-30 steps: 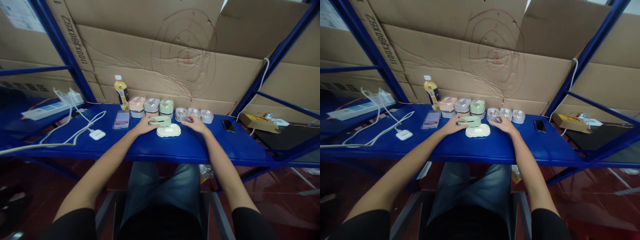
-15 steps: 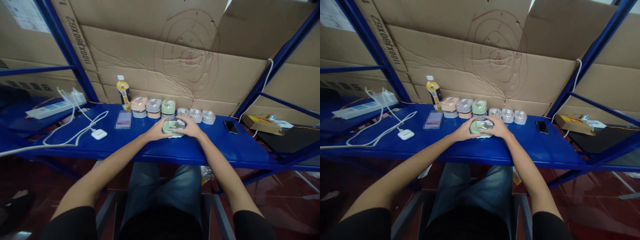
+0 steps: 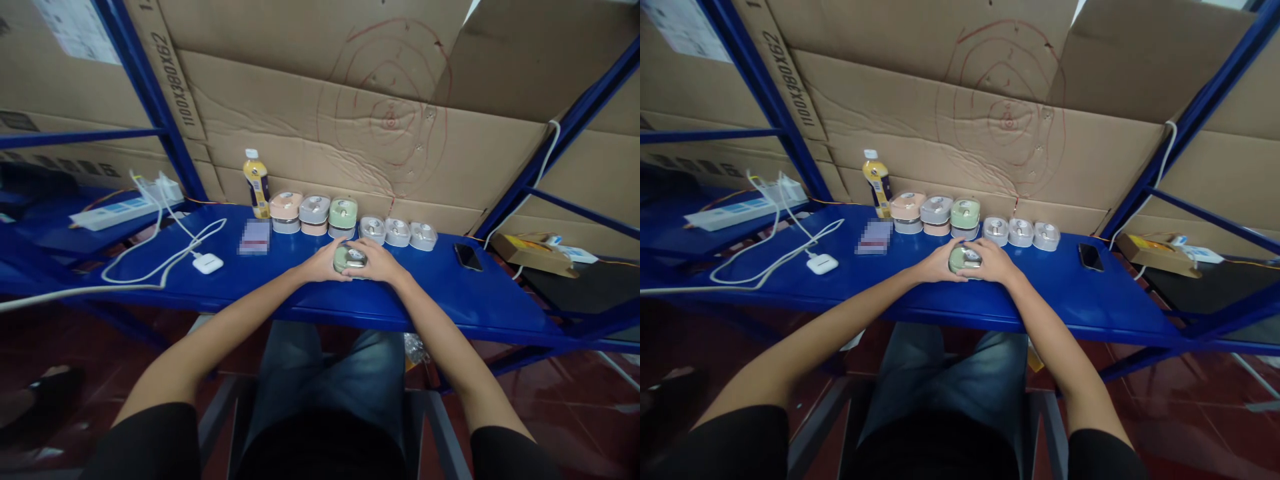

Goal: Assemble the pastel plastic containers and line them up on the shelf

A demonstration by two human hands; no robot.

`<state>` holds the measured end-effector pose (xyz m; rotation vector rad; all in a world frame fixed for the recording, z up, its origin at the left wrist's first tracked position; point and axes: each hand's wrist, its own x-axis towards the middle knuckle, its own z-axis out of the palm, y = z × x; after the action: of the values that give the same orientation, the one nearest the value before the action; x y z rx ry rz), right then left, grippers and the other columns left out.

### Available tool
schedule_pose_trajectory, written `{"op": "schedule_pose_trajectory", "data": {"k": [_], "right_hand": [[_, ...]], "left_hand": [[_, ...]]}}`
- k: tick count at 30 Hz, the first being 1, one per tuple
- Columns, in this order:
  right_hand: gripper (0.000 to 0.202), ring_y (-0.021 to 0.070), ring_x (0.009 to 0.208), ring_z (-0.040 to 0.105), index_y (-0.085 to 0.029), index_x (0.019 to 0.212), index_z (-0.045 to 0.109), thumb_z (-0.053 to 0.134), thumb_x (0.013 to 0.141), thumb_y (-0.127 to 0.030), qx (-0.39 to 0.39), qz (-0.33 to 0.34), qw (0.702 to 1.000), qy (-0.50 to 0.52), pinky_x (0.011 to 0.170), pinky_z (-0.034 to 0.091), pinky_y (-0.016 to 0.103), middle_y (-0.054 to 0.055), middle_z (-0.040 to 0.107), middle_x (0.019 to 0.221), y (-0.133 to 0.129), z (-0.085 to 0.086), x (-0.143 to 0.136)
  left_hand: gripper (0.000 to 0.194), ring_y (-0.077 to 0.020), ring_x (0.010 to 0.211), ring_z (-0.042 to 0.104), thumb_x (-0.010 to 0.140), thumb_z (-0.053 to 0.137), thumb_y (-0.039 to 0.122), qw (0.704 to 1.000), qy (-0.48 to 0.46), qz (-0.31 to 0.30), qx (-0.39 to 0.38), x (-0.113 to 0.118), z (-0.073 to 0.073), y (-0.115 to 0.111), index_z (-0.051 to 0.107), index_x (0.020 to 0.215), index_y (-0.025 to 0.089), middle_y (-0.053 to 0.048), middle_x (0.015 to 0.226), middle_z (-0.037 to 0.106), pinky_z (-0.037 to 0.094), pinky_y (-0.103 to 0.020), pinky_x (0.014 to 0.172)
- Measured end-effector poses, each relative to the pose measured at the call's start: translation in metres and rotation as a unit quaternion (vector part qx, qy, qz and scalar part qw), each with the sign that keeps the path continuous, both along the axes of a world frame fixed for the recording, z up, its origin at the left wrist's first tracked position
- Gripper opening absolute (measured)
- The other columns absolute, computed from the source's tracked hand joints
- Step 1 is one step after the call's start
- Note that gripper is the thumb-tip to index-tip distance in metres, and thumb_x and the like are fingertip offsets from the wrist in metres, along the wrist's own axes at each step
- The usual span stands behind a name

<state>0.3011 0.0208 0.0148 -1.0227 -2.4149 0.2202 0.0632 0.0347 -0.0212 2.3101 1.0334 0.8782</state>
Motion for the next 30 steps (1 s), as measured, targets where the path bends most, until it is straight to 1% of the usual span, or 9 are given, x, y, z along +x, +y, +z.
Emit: {"op": "schedule_pose_trajectory", "data": {"k": [5, 9, 16, 19, 22, 24, 26, 28, 30], "right_hand": [[0.098, 0.0408, 0.138, 0.063, -0.030, 0.159, 0.061, 0.094, 0.074, -0.066, -0.045, 0.022, 0.999, 0.012, 0.121, 0.049, 0.061, 0.015, 0.064, 0.146, 0.004, -0.004, 0.011], [0.108, 0.0382, 0.136, 0.064, -0.032, 0.162, 0.056, 0.100, 0.067, -0.058, -0.077, 0.072, 0.994, 0.023, 0.120, 0.050, 0.059, 0.012, 0.062, 0.147, 0.011, -0.005, 0.023], [0.108, 0.0385, 0.124, 0.069, -0.030, 0.160, 0.058, 0.099, 0.064, -0.055, -0.059, 0.003, 0.998, 0.025, 0.115, 0.053, 0.059, 0.011, 0.067, 0.136, 0.007, -0.012, 0.021], [0.101, 0.0404, 0.134, 0.065, -0.030, 0.156, 0.060, 0.097, 0.066, -0.054, -0.025, -0.039, 0.997, 0.067, 0.119, 0.049, 0.060, 0.013, 0.066, 0.145, 0.007, -0.002, 0.029], [0.097, 0.0409, 0.143, 0.058, -0.025, 0.157, 0.056, 0.093, 0.072, -0.052, 0.066, -0.178, 0.970, 0.151, 0.122, 0.045, 0.058, 0.017, 0.062, 0.152, 0.017, 0.019, 0.054], [0.098, 0.0402, 0.142, 0.058, -0.021, 0.163, 0.048, 0.087, 0.079, -0.054, 0.118, -0.344, 0.912, 0.188, 0.119, 0.048, 0.055, 0.020, 0.060, 0.149, 0.029, 0.033, 0.076], [0.099, 0.0395, 0.137, 0.060, -0.022, 0.168, 0.038, 0.081, 0.085, -0.056, 0.134, -0.501, 0.831, 0.199, 0.114, 0.050, 0.054, 0.022, 0.054, 0.149, 0.044, 0.042, 0.097], [0.094, 0.0394, 0.131, 0.065, -0.026, 0.167, 0.039, 0.079, 0.087, -0.057, 0.117, -0.579, 0.788, 0.174, 0.111, 0.051, 0.055, 0.021, 0.052, 0.149, 0.061, 0.044, 0.114], [0.090, 0.0403, 0.126, 0.067, -0.029, 0.163, 0.046, 0.082, 0.085, -0.056, 0.085, -0.612, 0.772, 0.146, 0.109, 0.050, 0.055, 0.021, 0.053, 0.146, 0.075, 0.039, 0.123]], "left_hand": [[0.129, -0.0467, 0.141, 0.064, 0.062, 0.096, 0.054, 1.000, 0.003, -0.003, -0.013, -0.005, 0.003, 0.001, 0.032, 0.167, 0.019, -0.021, 0.151, 0.065, 0.053, -0.059, 0.115], [0.126, -0.0449, 0.138, 0.065, 0.062, 0.096, 0.051, 1.000, -0.005, -0.006, 0.002, -0.009, 0.002, 0.002, 0.032, 0.167, 0.019, -0.020, 0.149, 0.066, 0.054, -0.057, 0.113], [0.123, -0.0425, 0.135, 0.067, 0.064, 0.096, 0.054, 1.000, -0.028, -0.013, 0.001, -0.012, -0.001, 0.004, 0.034, 0.165, 0.019, -0.020, 0.144, 0.068, 0.052, -0.060, 0.116], [0.106, -0.0366, 0.125, 0.072, 0.078, 0.086, 0.059, 0.997, -0.075, -0.002, 0.001, -0.016, -0.002, 0.007, 0.037, 0.162, 0.017, -0.020, 0.137, 0.069, 0.056, -0.057, 0.112], [0.090, -0.0327, 0.117, 0.072, 0.088, 0.076, 0.060, 0.996, -0.089, 0.024, 0.013, -0.017, -0.003, 0.010, 0.041, 0.158, 0.015, -0.019, 0.130, 0.070, 0.059, -0.054, 0.105], [0.087, -0.0313, 0.113, 0.072, 0.088, 0.076, 0.059, 0.996, -0.076, 0.031, 0.022, -0.016, -0.003, 0.011, 0.043, 0.156, 0.016, -0.017, 0.126, 0.070, 0.060, -0.053, 0.103], [0.084, -0.0303, 0.112, 0.072, 0.088, 0.076, 0.059, 0.997, -0.060, 0.031, 0.030, -0.013, -0.003, 0.010, 0.045, 0.154, 0.018, -0.014, 0.124, 0.070, 0.060, -0.052, 0.102], [0.081, -0.0297, 0.112, 0.071, 0.088, 0.076, 0.059, 0.998, -0.051, 0.031, 0.036, -0.009, -0.002, 0.009, 0.047, 0.152, 0.019, -0.013, 0.122, 0.070, 0.060, -0.051, 0.102], [0.078, -0.0296, 0.112, 0.071, 0.088, 0.075, 0.059, 0.998, -0.044, 0.029, 0.039, -0.006, -0.002, 0.008, 0.048, 0.151, 0.020, -0.012, 0.122, 0.070, 0.059, -0.051, 0.103]]}}
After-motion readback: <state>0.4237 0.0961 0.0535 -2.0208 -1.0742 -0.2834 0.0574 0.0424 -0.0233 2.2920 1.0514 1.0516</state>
